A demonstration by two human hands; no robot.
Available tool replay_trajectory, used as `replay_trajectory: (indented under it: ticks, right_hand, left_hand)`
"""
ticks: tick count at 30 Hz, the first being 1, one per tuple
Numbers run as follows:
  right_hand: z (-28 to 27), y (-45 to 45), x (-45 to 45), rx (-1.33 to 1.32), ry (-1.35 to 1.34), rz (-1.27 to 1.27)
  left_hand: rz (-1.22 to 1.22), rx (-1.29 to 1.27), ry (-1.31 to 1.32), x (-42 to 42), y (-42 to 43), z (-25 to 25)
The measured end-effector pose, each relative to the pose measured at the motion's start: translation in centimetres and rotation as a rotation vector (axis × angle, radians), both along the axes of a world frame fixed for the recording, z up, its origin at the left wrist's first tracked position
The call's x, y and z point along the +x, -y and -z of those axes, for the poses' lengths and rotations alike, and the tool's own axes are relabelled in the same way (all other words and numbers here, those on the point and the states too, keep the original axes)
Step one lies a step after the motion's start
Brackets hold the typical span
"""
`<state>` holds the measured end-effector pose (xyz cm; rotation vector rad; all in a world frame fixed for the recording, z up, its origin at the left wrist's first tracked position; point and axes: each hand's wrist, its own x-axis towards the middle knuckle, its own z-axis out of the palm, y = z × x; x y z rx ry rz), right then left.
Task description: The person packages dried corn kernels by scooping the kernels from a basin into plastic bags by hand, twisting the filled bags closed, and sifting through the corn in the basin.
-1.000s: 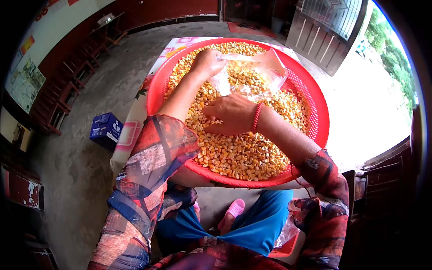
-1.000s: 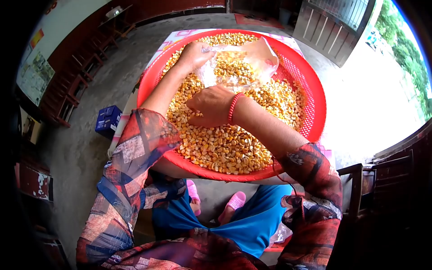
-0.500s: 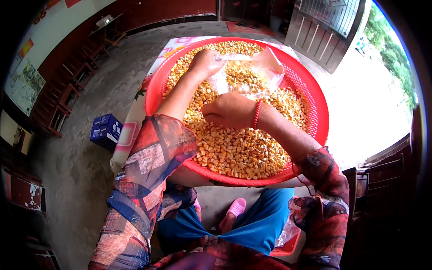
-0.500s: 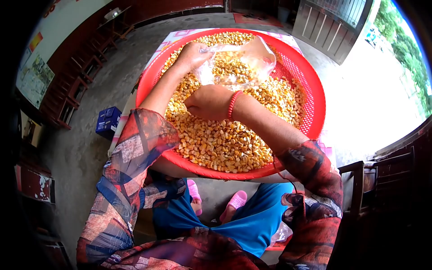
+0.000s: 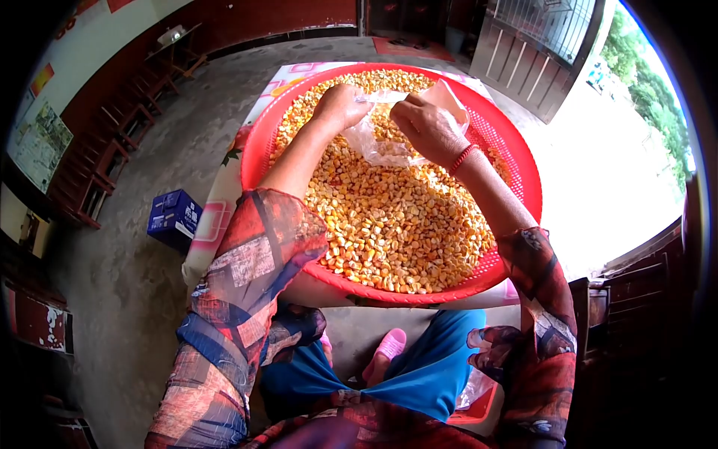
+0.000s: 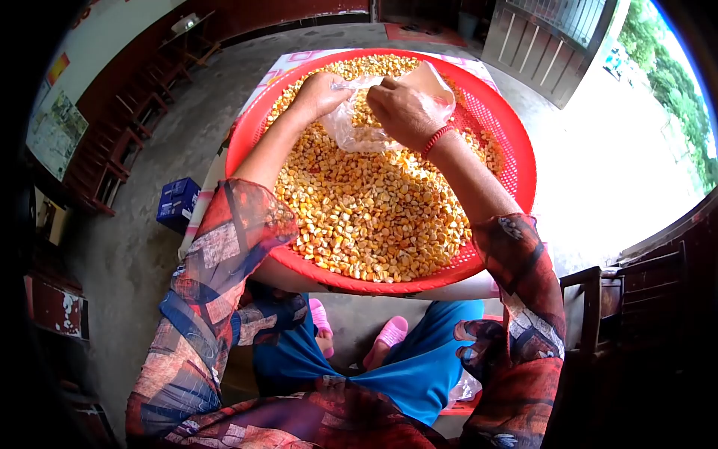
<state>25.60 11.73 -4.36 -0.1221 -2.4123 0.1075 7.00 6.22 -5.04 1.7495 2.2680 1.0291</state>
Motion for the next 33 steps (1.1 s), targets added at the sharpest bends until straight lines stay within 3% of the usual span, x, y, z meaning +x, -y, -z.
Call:
replay_trajectory:
  ticks: [1,6,11,17,24,26,30,33]
  right_hand:
    - [-0.4,0.8,0.1,-0.098,0.132,-0.035]
    - [-0.4,5.9,-0.7,-0.041,0.385,-0.306]
    - [-0.4,8.6,-0.9,-0.106,0.64,-0.334]
    - [-0.2,9.0,-1.0,-0.134,0.703,-0.362]
    - [0.7,7.6,-1.6,-0.171,0.632,-0.432]
    - [-0.1,6.8,-1.4,-0.223,0.491,-0.402]
    - [-0.4,3.8,-1.1,-0.196,0.136,-0.197]
    - [-0.3,0.9,-0.6,-0.191,0.063,0.04]
  left_hand:
    - [-0.006,0.005,-0.01,-0.1,-0.1,0.1]
    - [0.018,0.039,0.0,-1.1,-0.7,1.1]
    - [0.025,0.021,0.078,-1.1,-0.8,1.0]
    - [0.046,0.046,0.16,-0.8,-0.4,0.7]
    - [0.019,0.07,0.065,-0.7,-0.2,0.5]
    - [0.024,0.07,0.077,-0.7,-0.3,0.5]
    - [0.007,0.02,0.09,0.2,0.5,-0.4]
    - [-0.01,0.054,0.018,-0.1,0.0,0.1]
